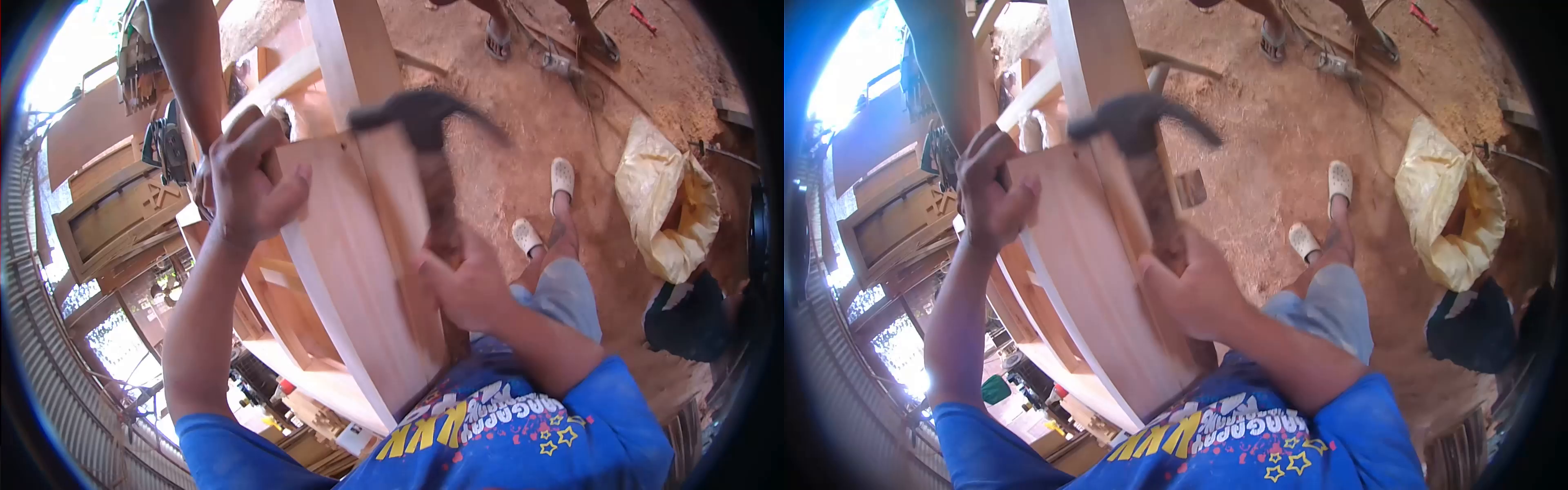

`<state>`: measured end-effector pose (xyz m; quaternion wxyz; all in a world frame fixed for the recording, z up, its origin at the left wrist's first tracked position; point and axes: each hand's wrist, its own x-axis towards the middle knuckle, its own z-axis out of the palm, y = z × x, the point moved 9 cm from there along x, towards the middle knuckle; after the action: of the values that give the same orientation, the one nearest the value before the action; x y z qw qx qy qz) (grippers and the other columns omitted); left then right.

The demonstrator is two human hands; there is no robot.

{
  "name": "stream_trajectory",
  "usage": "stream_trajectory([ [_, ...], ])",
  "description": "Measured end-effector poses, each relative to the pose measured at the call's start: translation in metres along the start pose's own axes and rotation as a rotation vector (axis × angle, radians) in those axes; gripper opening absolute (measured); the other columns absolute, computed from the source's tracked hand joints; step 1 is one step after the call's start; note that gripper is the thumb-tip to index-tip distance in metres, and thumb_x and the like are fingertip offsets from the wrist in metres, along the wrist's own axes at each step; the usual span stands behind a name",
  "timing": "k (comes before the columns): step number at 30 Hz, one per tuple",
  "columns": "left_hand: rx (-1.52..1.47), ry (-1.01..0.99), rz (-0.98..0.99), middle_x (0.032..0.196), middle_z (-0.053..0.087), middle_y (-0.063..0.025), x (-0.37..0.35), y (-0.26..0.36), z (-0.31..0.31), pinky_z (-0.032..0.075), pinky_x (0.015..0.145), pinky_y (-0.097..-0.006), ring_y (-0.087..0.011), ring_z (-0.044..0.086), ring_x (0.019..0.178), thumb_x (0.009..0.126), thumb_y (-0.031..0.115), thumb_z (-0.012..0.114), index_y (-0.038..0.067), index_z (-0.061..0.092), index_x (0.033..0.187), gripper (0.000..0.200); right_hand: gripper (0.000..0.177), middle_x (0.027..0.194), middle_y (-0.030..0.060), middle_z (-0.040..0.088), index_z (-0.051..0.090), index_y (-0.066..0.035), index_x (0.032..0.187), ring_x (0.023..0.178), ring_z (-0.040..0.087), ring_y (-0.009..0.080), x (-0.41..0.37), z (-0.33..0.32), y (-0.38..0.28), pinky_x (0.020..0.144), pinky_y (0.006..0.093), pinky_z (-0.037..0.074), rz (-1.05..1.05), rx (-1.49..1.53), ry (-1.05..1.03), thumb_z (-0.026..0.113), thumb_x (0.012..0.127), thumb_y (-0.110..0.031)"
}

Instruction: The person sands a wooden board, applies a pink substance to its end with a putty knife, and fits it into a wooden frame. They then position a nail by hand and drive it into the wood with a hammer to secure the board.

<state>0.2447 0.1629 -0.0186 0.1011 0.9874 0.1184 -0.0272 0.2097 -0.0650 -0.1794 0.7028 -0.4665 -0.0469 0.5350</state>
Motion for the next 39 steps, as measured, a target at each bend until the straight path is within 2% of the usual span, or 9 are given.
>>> stream_trajectory([
  [5,-0.064,-0.002,0.025,0.073,0.043,-0.0109,-0.005,0.000,0.002,0.038,0.059,-0.0379,-0.0266,0.044,0.063,0.065,0.022,0.074,0.000,0.052,0.077,0.033,0.014,0.091,0.0098,0.065,0.060,0.001,0.117,0.076,0.066,0.0134,0.003,-0.022,-0.019,0.066,0.0298,0.054,-0.291,0.437,-0.018,0.057,0.103,-0.001],
  [9,-0.043,-0.006,0.029,0.073,0.043,-0.0111,-0.005,0.002,-0.001,0.038,0.059,-0.0387,-0.0269,0.045,0.064,0.065,0.022,0.074,0.000,0.052,0.077,0.033,0.051,0.108,0.0176,0.070,0.054,0.003,0.135,0.106,0.070,0.0280,0.013,0.011,0.027,0.095,0.0431,0.054,0.066,-0.316,-0.098,0.071,0.097,-0.027],
  [15,-0.049,-0.034,-0.031,0.074,0.044,-0.0117,-0.007,-0.003,0.004,0.038,0.059,-0.0401,-0.0280,0.046,0.063,0.065,0.022,0.074,0.000,0.052,0.076,0.033,0.025,0.097,0.0098,0.068,0.058,-0.001,0.122,0.094,0.069,0.0177,0.001,-0.027,0.010,0.084,0.0343,0.055,-0.009,0.335,-0.076,0.066,0.100,-0.010],
  [19,-0.011,-0.015,0.024,0.074,0.046,-0.0114,-0.006,-0.001,0.001,0.038,0.057,-0.0397,-0.0280,0.046,0.061,0.065,0.023,0.074,0.001,0.053,0.076,0.032,0.022,0.096,0.0077,0.068,0.058,-0.003,0.121,0.093,0.068,0.0164,0.016,0.005,0.017,0.083,0.0329,0.055,0.009,-0.304,-0.086,0.065,0.100,-0.008],
  [24,-0.022,-0.020,-0.035,0.074,0.047,-0.0116,-0.006,-0.003,0.004,0.040,0.059,-0.0386,-0.0279,0.048,0.063,0.063,0.022,0.072,0.000,0.054,0.077,0.032,0.013,0.085,0.0050,0.066,0.057,-0.004,0.112,0.070,0.067,0.0123,0.004,-0.018,0.016,0.063,0.0294,0.053,0.174,0.140,0.061,0.064,0.100,-0.006],
  [27,-0.034,-0.005,0.046,0.074,0.047,-0.0118,-0.007,-0.004,0.004,0.040,0.058,-0.0394,-0.0279,0.048,0.062,0.063,0.022,0.072,0.000,0.055,0.078,0.032,0.011,0.080,0.0028,0.065,0.056,-0.005,0.108,0.060,0.063,0.0100,0.009,-0.023,-0.006,0.054,0.0281,0.049,-0.253,0.445,0.003,0.064,0.100,-0.005],
  [28,-0.029,0.000,0.047,0.074,0.047,-0.0117,-0.006,-0.005,0.003,0.040,0.058,-0.0396,-0.0278,0.048,0.062,0.063,0.022,0.072,0.000,0.055,0.078,0.032,0.014,0.085,0.0038,0.066,0.056,-0.004,0.111,0.068,0.066,0.0105,0.005,-0.018,0.038,0.061,0.0287,0.052,0.208,0.252,0.131,0.065,0.100,-0.005],
  [31,-0.005,-0.009,0.047,0.074,0.046,-0.0117,-0.005,0.000,-0.001,0.040,0.058,-0.0399,-0.0276,0.047,0.062,0.063,0.022,0.072,0.000,0.054,0.077,0.032,0.017,0.090,0.0031,0.066,0.057,-0.004,0.112,0.077,0.067,0.0097,0.019,0.006,0.012,0.068,0.0288,0.054,-0.038,-0.383,-0.078,0.066,0.099,-0.005],
  [39,-0.033,-0.012,0.025,0.074,0.047,-0.0114,-0.006,-0.005,0.003,0.040,0.058,-0.0400,-0.0284,0.048,0.062,0.062,0.023,0.074,0.001,0.055,0.077,0.032,0.019,0.088,0.0012,0.064,0.058,-0.004,0.114,0.080,0.065,0.0087,0.006,-0.017,0.045,0.068,0.0291,0.053,0.257,0.259,0.169,0.068,0.098,-0.008],
])
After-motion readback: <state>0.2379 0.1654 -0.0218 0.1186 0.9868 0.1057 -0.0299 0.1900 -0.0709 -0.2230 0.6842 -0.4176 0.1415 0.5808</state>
